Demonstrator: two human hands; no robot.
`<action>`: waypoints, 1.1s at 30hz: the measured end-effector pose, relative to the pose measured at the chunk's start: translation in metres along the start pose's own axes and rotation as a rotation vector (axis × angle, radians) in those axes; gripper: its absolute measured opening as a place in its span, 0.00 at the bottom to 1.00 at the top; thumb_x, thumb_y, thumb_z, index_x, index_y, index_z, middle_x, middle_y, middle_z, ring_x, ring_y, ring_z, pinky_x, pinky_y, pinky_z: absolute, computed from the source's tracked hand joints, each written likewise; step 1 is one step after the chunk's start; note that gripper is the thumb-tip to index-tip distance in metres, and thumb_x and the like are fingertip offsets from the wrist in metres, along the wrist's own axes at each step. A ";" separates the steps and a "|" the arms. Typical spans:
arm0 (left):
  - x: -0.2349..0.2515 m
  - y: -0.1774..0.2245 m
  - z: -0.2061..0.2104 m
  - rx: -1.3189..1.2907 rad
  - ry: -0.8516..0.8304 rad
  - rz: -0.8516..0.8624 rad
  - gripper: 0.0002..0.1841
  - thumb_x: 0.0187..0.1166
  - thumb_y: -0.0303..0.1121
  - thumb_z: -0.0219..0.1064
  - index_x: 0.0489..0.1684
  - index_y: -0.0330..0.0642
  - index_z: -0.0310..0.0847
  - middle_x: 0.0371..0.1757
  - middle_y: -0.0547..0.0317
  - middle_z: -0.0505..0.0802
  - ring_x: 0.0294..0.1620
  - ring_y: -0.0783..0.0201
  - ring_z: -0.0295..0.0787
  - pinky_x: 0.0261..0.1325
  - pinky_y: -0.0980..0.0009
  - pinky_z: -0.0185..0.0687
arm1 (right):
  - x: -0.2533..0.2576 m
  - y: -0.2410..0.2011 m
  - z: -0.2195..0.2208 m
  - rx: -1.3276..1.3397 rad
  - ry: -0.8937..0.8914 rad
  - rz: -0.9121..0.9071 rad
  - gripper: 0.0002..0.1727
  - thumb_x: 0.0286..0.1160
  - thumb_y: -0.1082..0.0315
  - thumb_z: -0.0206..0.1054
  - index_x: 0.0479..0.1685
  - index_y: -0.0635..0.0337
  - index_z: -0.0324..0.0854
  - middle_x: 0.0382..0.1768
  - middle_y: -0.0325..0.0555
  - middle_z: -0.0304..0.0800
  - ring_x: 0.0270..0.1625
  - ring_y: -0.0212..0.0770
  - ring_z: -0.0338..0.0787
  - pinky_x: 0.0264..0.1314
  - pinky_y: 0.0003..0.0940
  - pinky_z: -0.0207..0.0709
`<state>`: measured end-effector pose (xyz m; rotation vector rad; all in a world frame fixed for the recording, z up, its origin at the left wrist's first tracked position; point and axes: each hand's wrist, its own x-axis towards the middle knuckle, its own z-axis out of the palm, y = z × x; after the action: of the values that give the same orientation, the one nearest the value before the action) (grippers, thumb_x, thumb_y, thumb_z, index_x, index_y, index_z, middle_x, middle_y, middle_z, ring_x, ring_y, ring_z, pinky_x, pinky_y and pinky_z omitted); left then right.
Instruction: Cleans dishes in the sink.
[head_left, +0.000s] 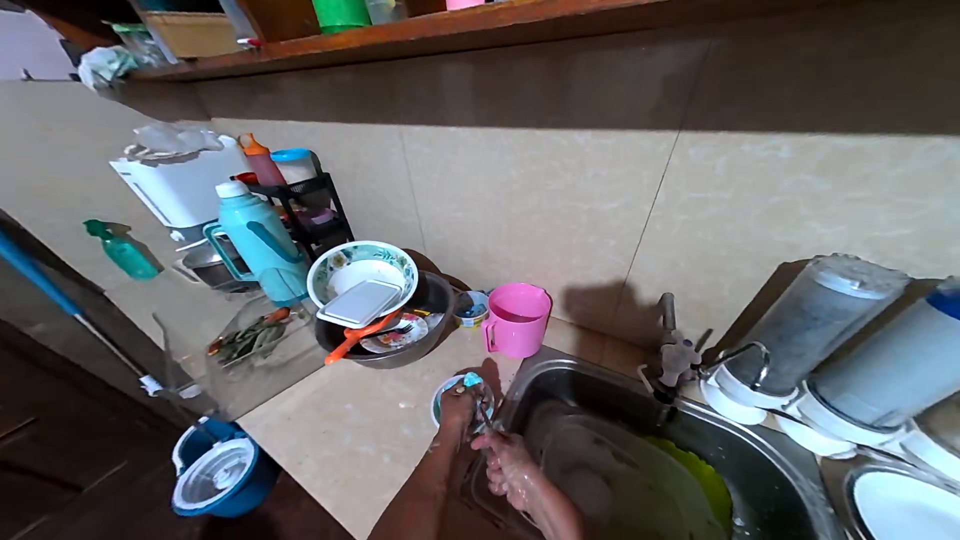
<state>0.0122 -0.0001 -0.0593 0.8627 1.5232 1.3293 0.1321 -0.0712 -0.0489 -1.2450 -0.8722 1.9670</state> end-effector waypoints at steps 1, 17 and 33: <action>0.002 0.000 -0.001 0.019 0.012 -0.006 0.09 0.83 0.29 0.68 0.48 0.29 0.84 0.28 0.53 0.89 0.21 0.67 0.82 0.29 0.70 0.81 | -0.001 0.001 0.000 0.001 0.003 -0.003 0.19 0.96 0.57 0.46 0.43 0.58 0.78 0.11 0.28 0.55 0.09 0.25 0.55 0.12 0.20 0.53; -0.006 0.005 -0.004 0.230 -0.041 0.063 0.12 0.82 0.28 0.67 0.57 0.29 0.84 0.41 0.43 0.90 0.37 0.57 0.87 0.47 0.56 0.85 | 0.008 -0.020 0.005 -0.356 0.104 -0.069 0.17 0.92 0.69 0.52 0.75 0.58 0.71 0.31 0.40 0.68 0.21 0.32 0.64 0.21 0.28 0.59; -0.003 0.050 -0.017 1.169 -0.093 -0.014 0.26 0.84 0.45 0.65 0.75 0.39 0.76 0.71 0.35 0.86 0.72 0.38 0.84 0.70 0.38 0.79 | -0.014 -0.017 -0.033 -0.775 0.092 -0.022 0.18 0.93 0.67 0.49 0.74 0.59 0.74 0.42 0.49 0.77 0.31 0.38 0.71 0.34 0.35 0.69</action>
<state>-0.0057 -0.0002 -0.0091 1.5564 2.1994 0.2488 0.1704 -0.0665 -0.0396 -1.7033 -1.6762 1.5669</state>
